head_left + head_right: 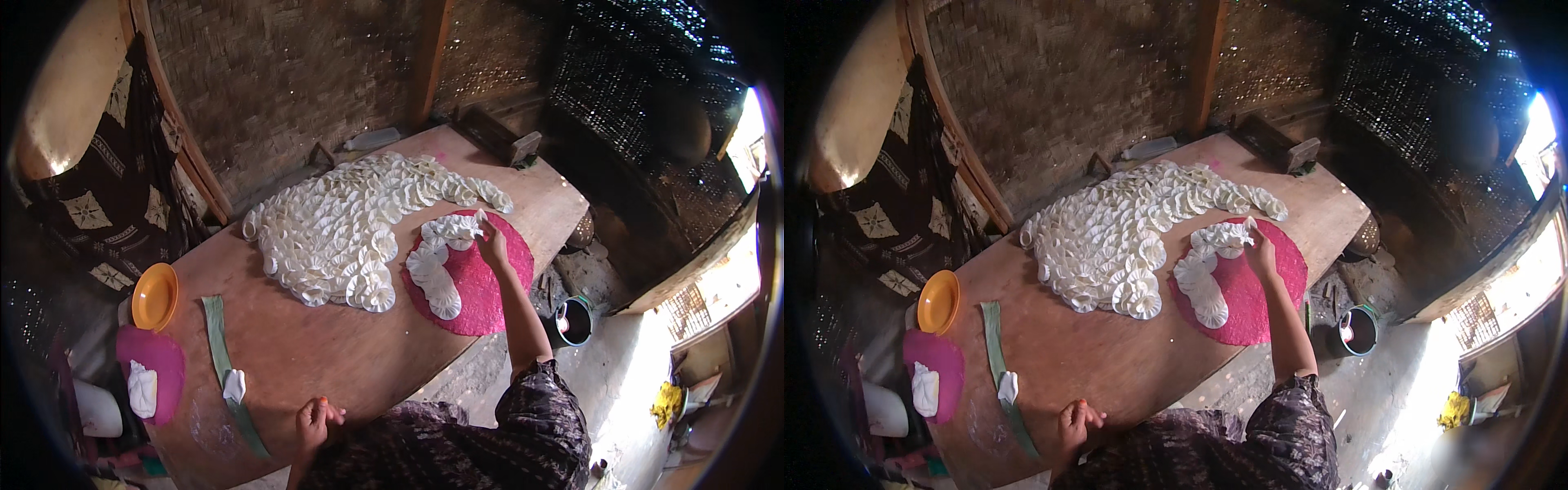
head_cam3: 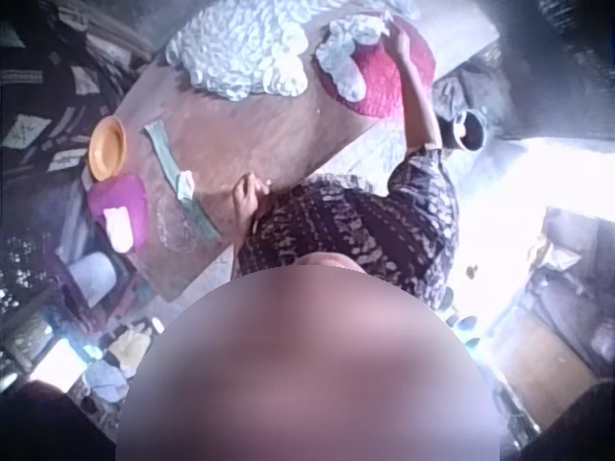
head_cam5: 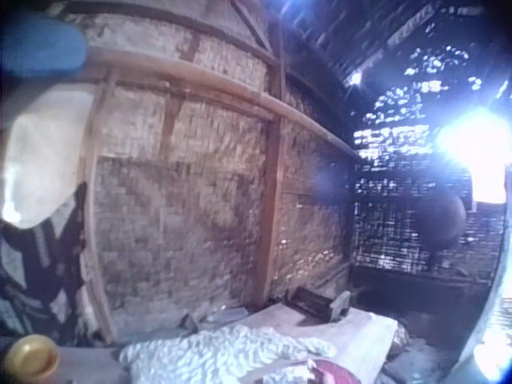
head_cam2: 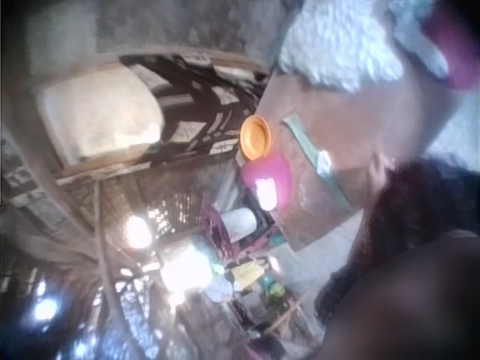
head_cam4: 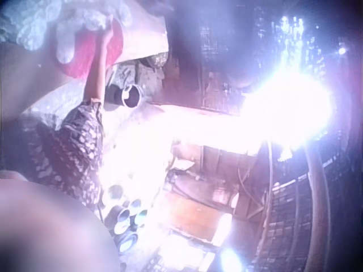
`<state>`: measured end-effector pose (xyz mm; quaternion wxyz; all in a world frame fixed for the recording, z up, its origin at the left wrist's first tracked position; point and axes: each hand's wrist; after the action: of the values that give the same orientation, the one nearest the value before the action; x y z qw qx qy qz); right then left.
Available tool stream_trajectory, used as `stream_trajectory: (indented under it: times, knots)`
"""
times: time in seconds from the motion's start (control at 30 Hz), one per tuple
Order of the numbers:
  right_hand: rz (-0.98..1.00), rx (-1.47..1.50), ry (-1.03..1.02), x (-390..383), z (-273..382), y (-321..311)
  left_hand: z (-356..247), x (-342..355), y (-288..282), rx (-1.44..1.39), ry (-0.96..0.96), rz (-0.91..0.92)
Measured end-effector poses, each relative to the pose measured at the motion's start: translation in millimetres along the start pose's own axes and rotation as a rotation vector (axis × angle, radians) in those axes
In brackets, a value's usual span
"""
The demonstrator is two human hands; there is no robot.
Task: The person repeatedly takes small pieces of white dough, flattens them on a green strip, and folds them into small flower-like shapes. The finished pieces are placed on a pink mat on the table. The process is repeated continuously throughout the clip.
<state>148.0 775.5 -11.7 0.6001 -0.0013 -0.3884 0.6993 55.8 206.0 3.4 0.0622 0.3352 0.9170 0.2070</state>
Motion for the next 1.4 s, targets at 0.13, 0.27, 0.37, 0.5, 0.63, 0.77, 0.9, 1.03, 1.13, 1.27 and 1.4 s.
stream_trajectory:
  times: [0.13, 0.27, 0.37, 0.5, 0.63, 0.77, 0.9, 1.03, 1.13, 1.27, 1.4]
  knots:
    - [0.095, 0.120, -0.066, -9, 36, 22, -4, 3, 11, 0.352, -0.070, -0.238]
    - [0.324, 0.023, -0.239, -39, 76, 27, -20, 21, 20, 0.373, -0.109, -0.252]
    - [0.361, -0.284, -0.353, -49, 92, 31, -25, 33, 23, 0.390, -0.102, -0.263]
    - [0.379, -0.357, -0.294, -52, 86, 40, -25, 35, 18, 0.391, -0.060, -0.257]
    - [0.385, -0.150, -0.169, -49, 74, 54, -17, 29, 10, 0.329, -0.064, -0.281]
    - [0.337, 0.117, -0.253, -51, 98, 55, -9, 20, 4, 0.301, -0.053, -0.292]
    - [0.413, 0.245, -0.276, -72, 161, 30, -11, 11, -3, 0.262, -0.018, -0.359]
    - [0.721, 0.441, -0.135, -124, 222, 45, -18, 4, -10, 0.257, -0.031, -0.448]
    - [1.032, 0.658, 0.209, -182, 248, 83, -23, -2, -15, 0.275, 0.001, -0.497]
    - [1.077, 0.497, -0.220, -226, 254, 102, -26, -19, -23, 0.358, -0.005, -0.577]
    - [0.945, 0.475, -0.592, -241, 253, 93, -25, -34, -35, 0.313, -0.057, -0.680]
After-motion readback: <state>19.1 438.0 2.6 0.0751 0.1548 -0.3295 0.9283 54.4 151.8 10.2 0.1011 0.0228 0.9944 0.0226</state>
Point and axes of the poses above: each hand's wrist, its own x-axis towards the middle knuckle, its own y-axis out of the palm, z = x × y, and after that the axes turned 14 degrees about -z, right-handed
